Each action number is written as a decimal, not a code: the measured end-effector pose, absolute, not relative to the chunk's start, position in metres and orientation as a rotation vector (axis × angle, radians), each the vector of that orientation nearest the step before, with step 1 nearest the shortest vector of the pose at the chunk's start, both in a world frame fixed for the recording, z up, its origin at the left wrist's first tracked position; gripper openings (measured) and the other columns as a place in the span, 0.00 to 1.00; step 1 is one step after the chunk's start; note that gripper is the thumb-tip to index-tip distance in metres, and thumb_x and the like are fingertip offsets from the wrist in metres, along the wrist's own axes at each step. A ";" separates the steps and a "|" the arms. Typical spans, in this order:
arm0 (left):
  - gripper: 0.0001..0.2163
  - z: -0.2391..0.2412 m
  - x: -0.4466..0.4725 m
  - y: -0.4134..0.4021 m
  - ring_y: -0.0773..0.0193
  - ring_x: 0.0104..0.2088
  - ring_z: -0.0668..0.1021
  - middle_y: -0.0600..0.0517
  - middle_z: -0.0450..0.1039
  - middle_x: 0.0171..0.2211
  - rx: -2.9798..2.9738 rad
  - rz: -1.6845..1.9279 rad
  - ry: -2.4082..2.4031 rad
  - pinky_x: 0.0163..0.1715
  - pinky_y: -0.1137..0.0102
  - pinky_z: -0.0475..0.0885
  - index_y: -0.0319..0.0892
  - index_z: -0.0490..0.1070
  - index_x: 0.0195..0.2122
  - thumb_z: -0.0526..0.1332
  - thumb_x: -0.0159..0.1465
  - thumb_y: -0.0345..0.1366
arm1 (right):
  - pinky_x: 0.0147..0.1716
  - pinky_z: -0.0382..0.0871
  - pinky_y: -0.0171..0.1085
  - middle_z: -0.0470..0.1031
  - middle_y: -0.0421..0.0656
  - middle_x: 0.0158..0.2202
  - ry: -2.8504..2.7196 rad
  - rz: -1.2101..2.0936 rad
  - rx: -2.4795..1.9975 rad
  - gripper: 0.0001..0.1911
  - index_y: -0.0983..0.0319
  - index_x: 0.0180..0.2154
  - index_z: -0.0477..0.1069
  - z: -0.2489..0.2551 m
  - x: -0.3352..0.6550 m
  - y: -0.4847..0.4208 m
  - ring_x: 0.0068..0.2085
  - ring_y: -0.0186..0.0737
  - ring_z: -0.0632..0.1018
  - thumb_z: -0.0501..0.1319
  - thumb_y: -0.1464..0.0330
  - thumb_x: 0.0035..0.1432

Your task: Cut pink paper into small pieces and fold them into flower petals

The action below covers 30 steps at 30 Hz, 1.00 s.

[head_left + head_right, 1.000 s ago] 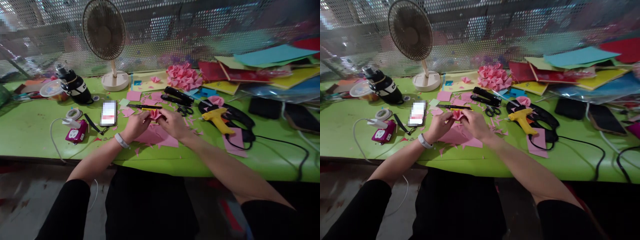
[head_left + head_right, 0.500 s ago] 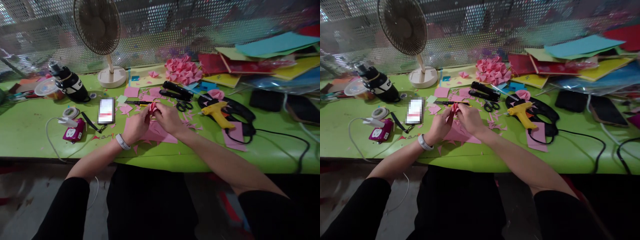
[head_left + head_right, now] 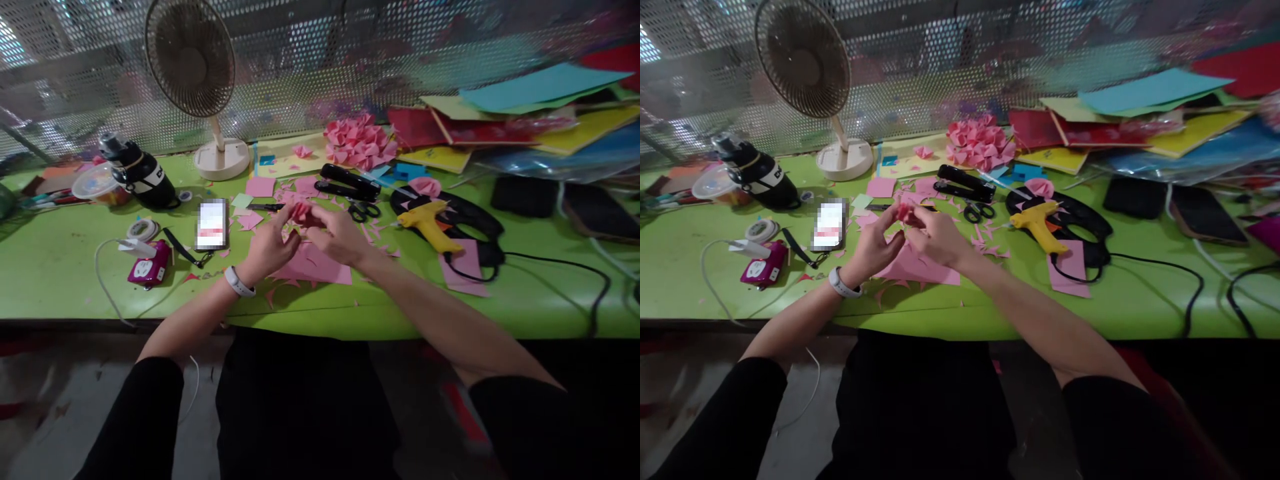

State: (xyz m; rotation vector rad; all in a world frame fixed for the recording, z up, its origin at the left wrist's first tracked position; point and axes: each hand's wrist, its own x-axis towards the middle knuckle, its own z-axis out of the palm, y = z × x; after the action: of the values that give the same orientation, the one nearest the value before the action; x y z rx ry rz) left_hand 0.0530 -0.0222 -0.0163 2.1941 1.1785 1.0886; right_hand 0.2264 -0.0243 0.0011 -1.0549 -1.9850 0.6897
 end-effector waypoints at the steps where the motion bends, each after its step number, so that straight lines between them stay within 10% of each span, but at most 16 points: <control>1: 0.26 -0.014 0.051 -0.020 0.53 0.56 0.79 0.39 0.77 0.55 2.104 1.099 1.111 0.60 0.56 0.73 0.38 0.67 0.64 0.58 0.63 0.28 | 0.34 0.70 0.43 0.81 0.46 0.34 -1.977 0.697 -1.075 0.18 0.63 0.49 0.77 0.003 0.229 -0.023 0.34 0.46 0.79 0.56 0.67 0.60; 7: 0.19 -0.002 0.047 -0.019 0.61 0.50 0.82 0.42 0.80 0.51 1.762 1.017 0.800 0.55 0.64 0.75 0.37 0.74 0.56 0.58 0.64 0.29 | 0.27 0.62 0.41 0.75 0.44 0.23 -2.005 0.583 -1.186 0.13 0.62 0.29 0.77 0.000 0.238 -0.014 0.25 0.41 0.72 0.56 0.68 0.60; 20: 0.05 -0.006 0.042 -0.003 0.68 0.34 0.83 0.50 0.80 0.31 1.567 1.057 1.006 0.42 0.70 0.80 0.38 0.78 0.35 0.64 0.65 0.33 | 0.33 0.77 0.42 0.82 0.44 0.31 -1.851 0.907 -1.059 0.08 0.58 0.34 0.81 -0.003 0.248 -0.007 0.31 0.42 0.82 0.65 0.63 0.61; 30: 0.09 0.005 0.018 0.014 0.73 0.22 0.76 0.52 0.75 0.22 1.540 0.883 1.345 0.27 0.77 0.74 0.37 0.76 0.26 0.69 0.61 0.34 | 0.35 0.70 0.43 0.82 0.48 0.38 -2.147 0.621 -1.199 0.06 0.60 0.36 0.81 -0.001 0.268 0.012 0.36 0.46 0.79 0.67 0.65 0.57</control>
State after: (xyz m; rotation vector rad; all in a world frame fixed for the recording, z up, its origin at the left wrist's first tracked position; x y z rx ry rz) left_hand 0.0182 0.0138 0.0045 1.5404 1.3450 0.8830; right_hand 0.2682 0.0117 -0.0013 -1.1992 -2.1470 0.6211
